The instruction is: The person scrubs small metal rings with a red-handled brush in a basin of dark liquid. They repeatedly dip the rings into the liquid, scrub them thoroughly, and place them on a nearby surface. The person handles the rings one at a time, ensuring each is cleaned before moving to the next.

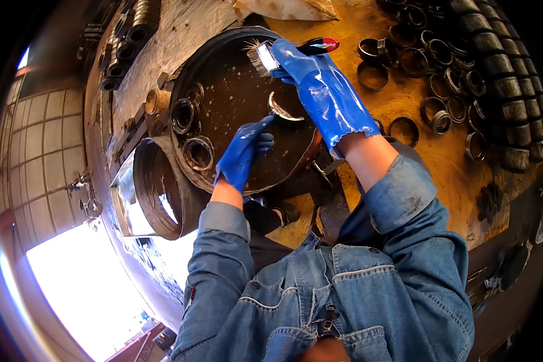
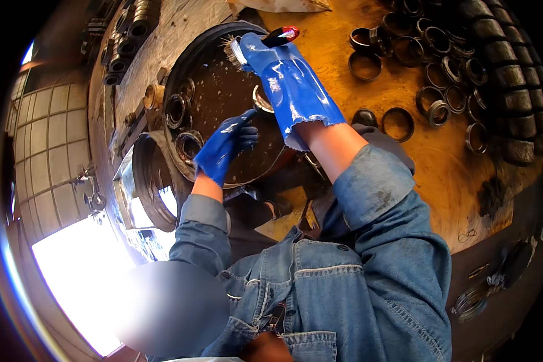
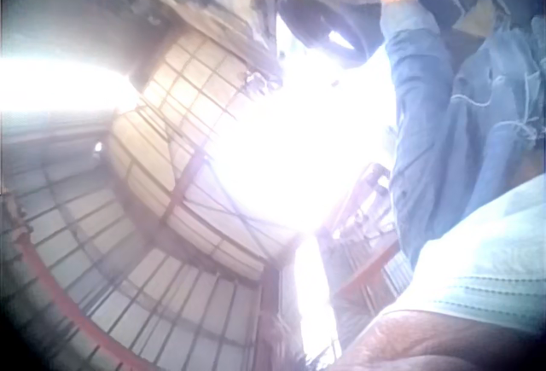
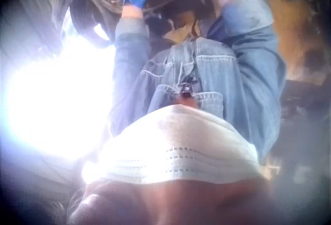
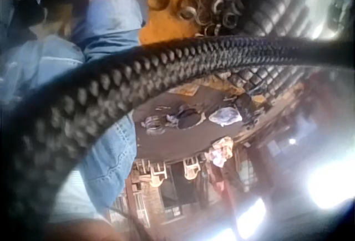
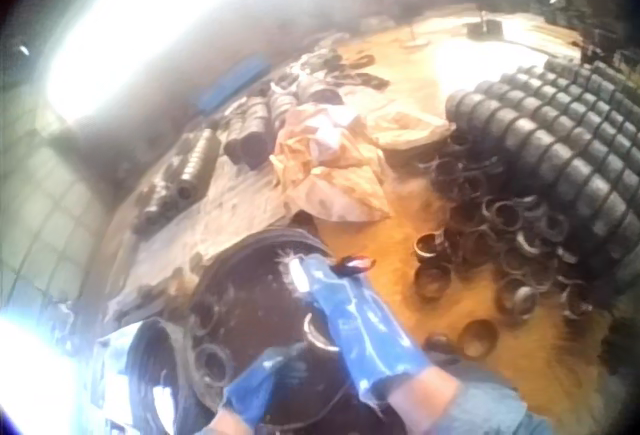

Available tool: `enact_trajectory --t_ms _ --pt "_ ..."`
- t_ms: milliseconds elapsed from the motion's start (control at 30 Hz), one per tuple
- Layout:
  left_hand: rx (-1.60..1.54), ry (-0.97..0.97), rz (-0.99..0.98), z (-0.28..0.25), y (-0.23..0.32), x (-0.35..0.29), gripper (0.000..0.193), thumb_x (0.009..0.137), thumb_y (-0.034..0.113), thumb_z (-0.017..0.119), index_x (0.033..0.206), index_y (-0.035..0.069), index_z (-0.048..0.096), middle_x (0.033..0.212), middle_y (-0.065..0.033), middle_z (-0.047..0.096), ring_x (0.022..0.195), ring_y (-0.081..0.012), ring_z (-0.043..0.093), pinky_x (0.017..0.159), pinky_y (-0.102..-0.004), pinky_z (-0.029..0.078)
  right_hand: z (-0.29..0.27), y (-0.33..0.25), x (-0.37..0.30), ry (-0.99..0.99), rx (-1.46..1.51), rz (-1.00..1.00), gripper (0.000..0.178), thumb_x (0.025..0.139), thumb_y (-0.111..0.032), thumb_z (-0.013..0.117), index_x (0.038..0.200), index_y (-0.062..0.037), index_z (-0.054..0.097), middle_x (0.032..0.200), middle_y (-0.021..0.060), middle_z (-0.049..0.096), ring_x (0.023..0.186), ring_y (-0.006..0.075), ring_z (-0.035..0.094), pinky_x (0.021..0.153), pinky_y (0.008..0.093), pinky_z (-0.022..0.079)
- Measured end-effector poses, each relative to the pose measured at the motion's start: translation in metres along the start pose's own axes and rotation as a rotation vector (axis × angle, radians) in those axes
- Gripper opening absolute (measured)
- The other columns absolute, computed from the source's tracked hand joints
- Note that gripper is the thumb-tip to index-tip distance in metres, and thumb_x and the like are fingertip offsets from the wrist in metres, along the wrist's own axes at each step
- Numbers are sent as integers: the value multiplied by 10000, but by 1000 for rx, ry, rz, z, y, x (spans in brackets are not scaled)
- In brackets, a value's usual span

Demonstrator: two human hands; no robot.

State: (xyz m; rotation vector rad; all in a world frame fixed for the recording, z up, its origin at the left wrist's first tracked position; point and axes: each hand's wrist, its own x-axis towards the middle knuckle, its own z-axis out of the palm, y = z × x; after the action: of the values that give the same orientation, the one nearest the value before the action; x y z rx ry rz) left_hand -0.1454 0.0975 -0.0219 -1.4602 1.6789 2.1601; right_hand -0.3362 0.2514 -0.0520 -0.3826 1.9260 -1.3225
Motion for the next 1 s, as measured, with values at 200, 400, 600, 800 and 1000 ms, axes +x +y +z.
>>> enact_trajectory --t_ms 200,400,600,800,1000 --pt "246 -104 414 17 -35 25 386 1017 177 641 1376 38 654 1253 -134 669 1130 -269 663 902 -341 566 8 -14 12 10 2 -18 363 910 -393 699 1064 -68 751 971 140 761 862 291 709 802 388 577" --pt "669 -49 702 14 -46 74 462 841 11 775 1289 3 663 1222 -227 719 1161 -407 678 1002 -421 548 18 -32 27 1 20 -14 365 909 -391 699 1069 -67 750 974 136 762 863 283 709 799 385 576" --pt "54 36 182 17 2 31 249 918 176 729 1100 7 745 943 -129 731 850 -227 704 755 -344 558 18 -30 27 3 22 -46 366 909 -389 699 1074 -67 749 977 133 762 863 274 708 796 382 575" --pt "402 211 358 -44 12 -41 293 893 296 737 948 9 755 819 -83 714 707 -155 646 628 -298 491 54 -35 40 -78 21 -162 367 908 -388 698 1079 -67 748 980 130 763 863 266 708 793 379 574" --pt "343 282 190 -122 -41 -47 290 842 275 744 835 -15 719 751 -106 709 610 -180 613 587 -321 480 122 32 19 -298 -296 -211 368 908 -386 698 1084 -66 747 984 126 763 863 258 708 791 376 573"
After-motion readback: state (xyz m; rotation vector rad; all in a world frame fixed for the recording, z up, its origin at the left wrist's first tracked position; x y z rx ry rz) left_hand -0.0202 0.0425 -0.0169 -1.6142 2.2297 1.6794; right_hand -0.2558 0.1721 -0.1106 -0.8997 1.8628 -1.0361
